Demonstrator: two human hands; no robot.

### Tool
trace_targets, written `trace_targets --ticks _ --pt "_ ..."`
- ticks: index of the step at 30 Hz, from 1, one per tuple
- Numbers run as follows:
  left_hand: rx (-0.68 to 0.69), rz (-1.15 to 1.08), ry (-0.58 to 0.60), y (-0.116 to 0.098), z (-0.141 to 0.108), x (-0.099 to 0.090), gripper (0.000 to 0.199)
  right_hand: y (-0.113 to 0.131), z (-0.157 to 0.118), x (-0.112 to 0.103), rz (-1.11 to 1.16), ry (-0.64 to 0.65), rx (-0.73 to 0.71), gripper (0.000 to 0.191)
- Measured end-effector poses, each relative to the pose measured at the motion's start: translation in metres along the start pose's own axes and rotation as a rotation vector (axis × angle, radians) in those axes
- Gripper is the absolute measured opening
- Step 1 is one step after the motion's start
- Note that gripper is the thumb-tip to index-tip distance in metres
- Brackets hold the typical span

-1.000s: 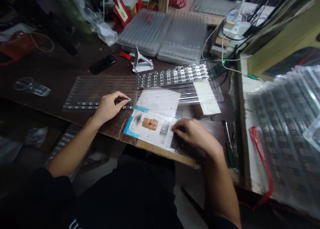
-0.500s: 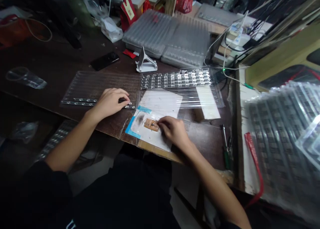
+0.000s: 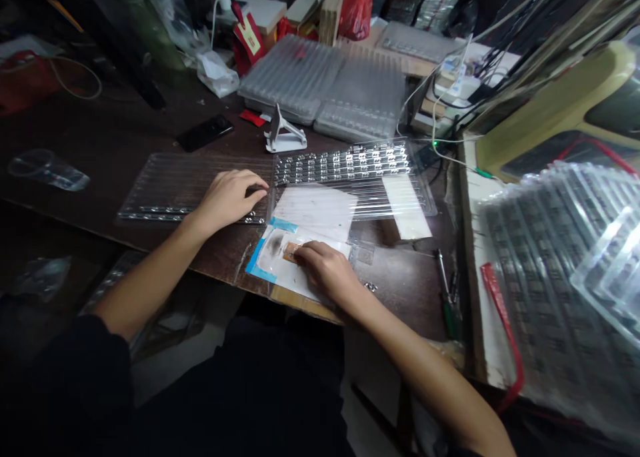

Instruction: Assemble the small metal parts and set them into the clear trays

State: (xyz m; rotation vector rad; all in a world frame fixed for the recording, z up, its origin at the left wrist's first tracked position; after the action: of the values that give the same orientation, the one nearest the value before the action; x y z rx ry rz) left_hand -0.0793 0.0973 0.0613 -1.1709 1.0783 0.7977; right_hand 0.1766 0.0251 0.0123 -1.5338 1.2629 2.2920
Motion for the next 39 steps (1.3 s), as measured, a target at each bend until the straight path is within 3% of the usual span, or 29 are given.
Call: trace_targets --ticks 6,11,14,17,21,24,28,33,37,39 --pt "-0.051 0.121 -0.005 -0.007 0.032 0.007 0.020 0.014 -0.001 -0.003 -0.425 0.178 -0.085 0.028" --pt "-0.054 0.188 0.006 -0.010 0.046 0.016 0.020 0.018 0.001 -0.010 -0.350 0.192 -0.065 0.031" --pt "-0.055 0.172 -0.015 -0.008 0.046 0.017 0.020 0.010 -0.005 -0.033 -0.220 0.089 0.010 0.035" --pt "-0.055 0.151 -0.043 -0.008 0.037 0.012 0.021 0.000 -0.028 -0.070 -0.163 -0.011 0.178 0.025" --pt "0.016 0.057 -0.068 -0.019 0.001 0.002 0.020 -0.008 -0.073 -0.104 -0.159 0.051 0.376 0.018" --pt "0.134 -0.053 0.006 -0.034 -0.036 0.003 0.017 -0.007 -0.094 -0.101 -0.147 0.112 0.412 0.018" --pt "0.198 -0.065 0.099 -0.049 -0.072 0.025 0.014 -0.007 -0.092 -0.074 -0.222 0.151 0.404 0.025" --pt "0.220 -0.100 0.064 -0.047 -0.082 0.046 0.017 -0.009 -0.073 -0.057 -0.305 0.175 0.436 0.011" --pt "0.195 -0.243 0.001 -0.048 -0.082 0.050 0.014 -0.009 -0.065 -0.062 -0.226 0.194 0.454 0.009" --pt "0.209 -0.365 -0.049 -0.053 -0.081 0.052 0.012 -0.009 -0.060 -0.067 -0.147 0.141 0.449 0.009"
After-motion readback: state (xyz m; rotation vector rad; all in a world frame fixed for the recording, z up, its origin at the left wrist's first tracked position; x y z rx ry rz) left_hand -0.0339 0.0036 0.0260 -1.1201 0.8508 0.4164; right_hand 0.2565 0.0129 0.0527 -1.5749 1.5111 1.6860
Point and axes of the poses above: each hand's wrist, its own z-axis towards the middle knuckle, its own x-axis out of the palm, y = z × x, the point moved 1 cm from there along z, towards the middle knuckle, and after that the axes turned 8 degrees about y, right-handed, at the moved point
